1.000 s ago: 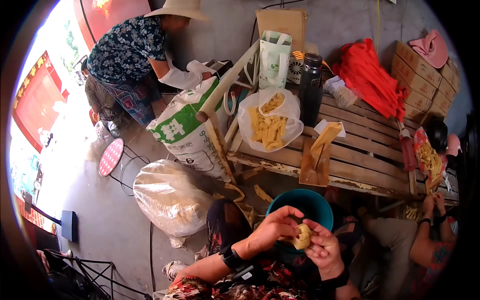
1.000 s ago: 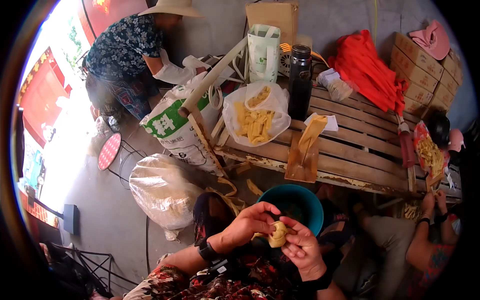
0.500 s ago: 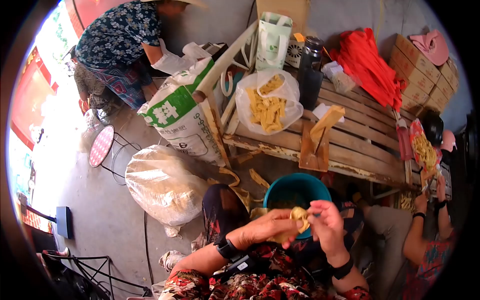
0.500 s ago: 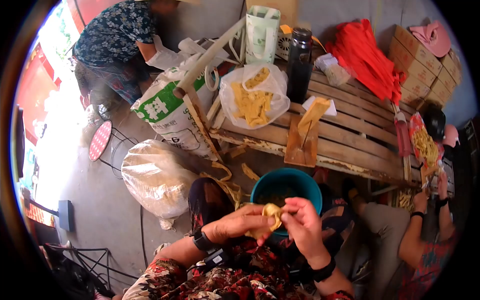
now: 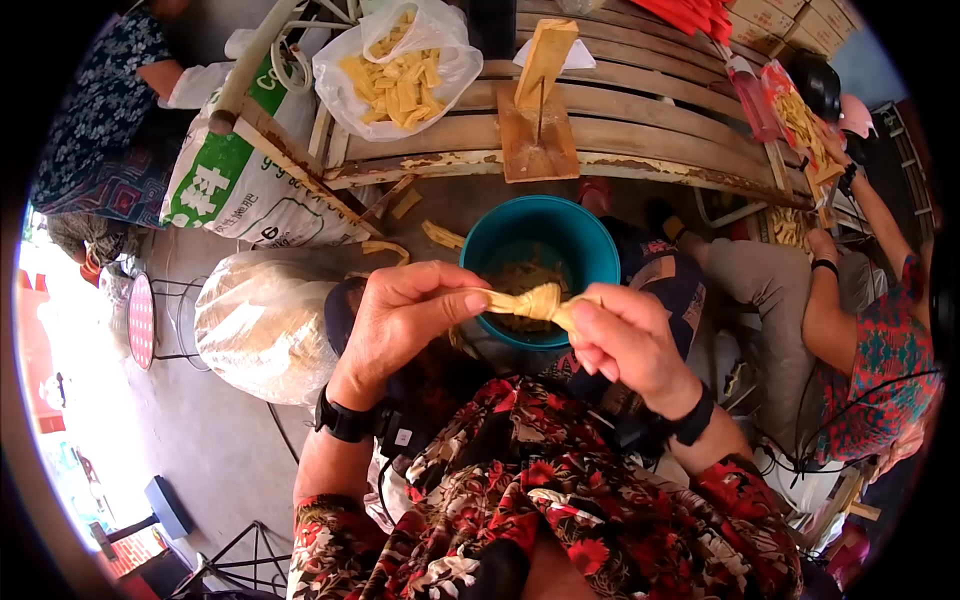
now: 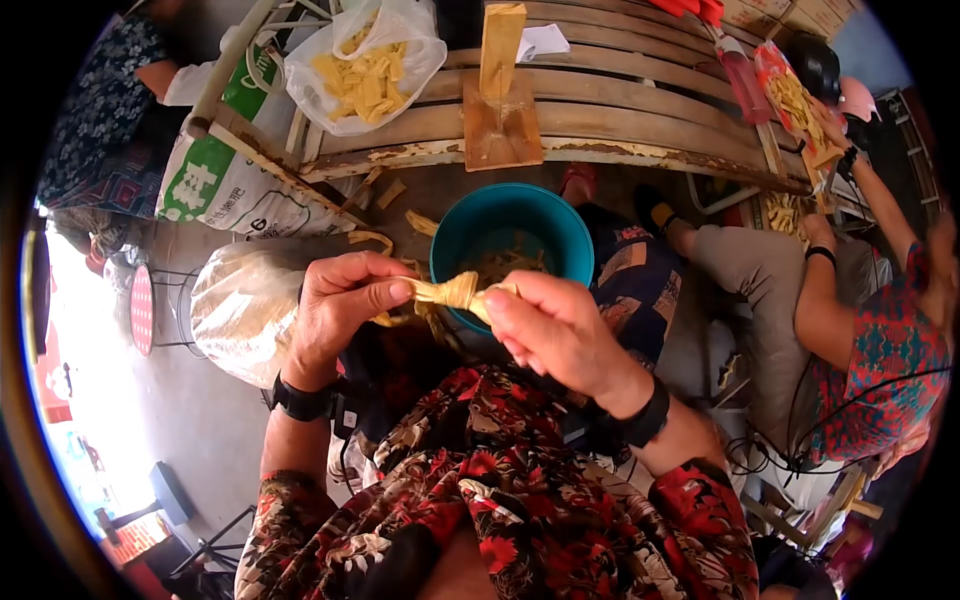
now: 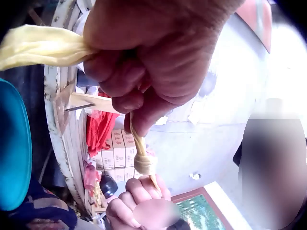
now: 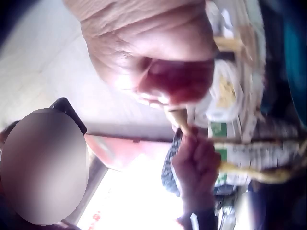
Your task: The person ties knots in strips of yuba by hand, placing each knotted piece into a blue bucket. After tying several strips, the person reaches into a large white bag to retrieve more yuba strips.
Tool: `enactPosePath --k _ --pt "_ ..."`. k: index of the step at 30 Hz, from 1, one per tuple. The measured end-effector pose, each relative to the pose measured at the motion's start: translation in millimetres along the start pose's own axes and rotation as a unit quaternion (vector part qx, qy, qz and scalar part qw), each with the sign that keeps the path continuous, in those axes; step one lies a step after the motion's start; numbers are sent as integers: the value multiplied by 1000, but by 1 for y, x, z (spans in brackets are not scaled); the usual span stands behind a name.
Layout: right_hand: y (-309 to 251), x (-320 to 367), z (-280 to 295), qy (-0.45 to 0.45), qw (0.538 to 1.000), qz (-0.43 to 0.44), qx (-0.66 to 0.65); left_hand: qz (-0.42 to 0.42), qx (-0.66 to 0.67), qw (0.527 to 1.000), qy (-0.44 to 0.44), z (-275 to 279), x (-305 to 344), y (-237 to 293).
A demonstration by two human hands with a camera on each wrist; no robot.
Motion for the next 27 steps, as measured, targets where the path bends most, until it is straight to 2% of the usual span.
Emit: enactPosePath --k 3,6,9,11,15,17,20,21,24,25,27 --pt "0 -13 15 -40 999 -25 -15 -43 -21 999 10 -1 -4 0" --pt "-5 -23 21 -9 999 -30 7 -109 -46 993 10 -3 -8 3" --pt "-3 -28 23 -65 997 -33 11 -131 -66 989 0 -10 -13 5" --pt "-3 -30 21 -90 995 -44 19 -113 -90 990 8 -13 -18 6" --pt "4 -30 19 -84 995 -36 -31 -88 -82 993 14 -18 -25 2" --pt "4 -27 15 -77 994 -54 -58 -105 -72 991 29 -21 -28 1" --pt "6 -29 18 -54 995 -79 -14 -128 -92 987 29 -22 -33 1" --pt "4 -29 19 -41 997 -62 -25 -136 -104 985 26 -23 -35 2" --pt "2 -21 18 -82 993 14 -83 -56 -50 997 3 -16 -42 1" --pt "7 -23 19 -76 991 3 -107 -29 -21 999 1 -14 -47 0" --pt "3 -32 25 -61 997 -39 -19 -23 -53 998 6 -11 -59 -6"
Point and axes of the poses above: each hand's wrist, its own x-axis away from the middle knuckle, its own z-axis out of the back of the hand, y = z × x, the point moved 2 cm from there along -x, towards the middle knuckle, and after that the axes turned 11 degrees about y, right-handed, at the moved point
